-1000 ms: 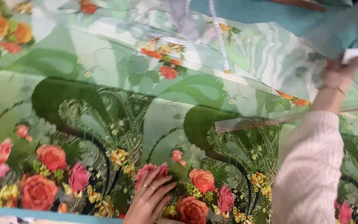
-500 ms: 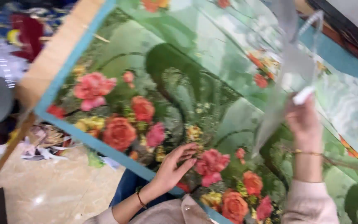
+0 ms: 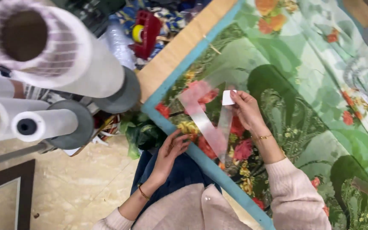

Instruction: The person measures a large piece of floral-patterned fabric laid out on a table using a measuring tape and a clear ruler. They align the tape along the fabric's length and width, then use the ruler and a white marker to draw straight lines on the material.

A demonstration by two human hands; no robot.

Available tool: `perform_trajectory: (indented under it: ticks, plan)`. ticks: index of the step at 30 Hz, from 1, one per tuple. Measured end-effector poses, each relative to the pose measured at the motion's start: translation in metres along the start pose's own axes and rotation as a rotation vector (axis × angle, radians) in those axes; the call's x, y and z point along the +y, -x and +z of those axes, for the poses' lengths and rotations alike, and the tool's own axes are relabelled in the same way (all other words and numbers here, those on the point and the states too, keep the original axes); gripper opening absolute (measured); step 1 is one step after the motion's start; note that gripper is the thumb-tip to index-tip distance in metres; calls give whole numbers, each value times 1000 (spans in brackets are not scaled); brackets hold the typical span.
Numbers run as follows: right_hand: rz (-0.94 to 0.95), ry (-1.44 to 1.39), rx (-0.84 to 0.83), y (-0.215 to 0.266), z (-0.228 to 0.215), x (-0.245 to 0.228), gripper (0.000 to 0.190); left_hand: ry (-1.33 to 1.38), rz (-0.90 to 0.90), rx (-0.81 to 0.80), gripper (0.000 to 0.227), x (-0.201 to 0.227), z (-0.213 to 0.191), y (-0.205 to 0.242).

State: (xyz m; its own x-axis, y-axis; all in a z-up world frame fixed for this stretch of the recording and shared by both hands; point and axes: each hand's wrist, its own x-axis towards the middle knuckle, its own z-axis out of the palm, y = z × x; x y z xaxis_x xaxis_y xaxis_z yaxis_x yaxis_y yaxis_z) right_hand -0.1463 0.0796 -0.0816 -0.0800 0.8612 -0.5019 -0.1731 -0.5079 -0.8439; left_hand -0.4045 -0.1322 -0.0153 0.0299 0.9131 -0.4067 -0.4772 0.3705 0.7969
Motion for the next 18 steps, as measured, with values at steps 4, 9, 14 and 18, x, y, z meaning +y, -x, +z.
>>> perform_trajectory:
  ticks: [4, 9, 14, 18]
  plan:
    - [-1, 127, 4, 19, 35, -21, 19, -138, 68, 18, 55, 13, -17, 2]
    - [23, 225, -12, 23, 46, -12, 20, -719, 176, 50, 59, 14, -41, -4]
    - [60, 300, -9, 41, 64, -29, 19, -1121, 312, 61, 59, 11, -49, -17]
    - [51, 321, -12, 36, 63, -28, 20, -1309, 363, 116, 61, 1, -53, -27]
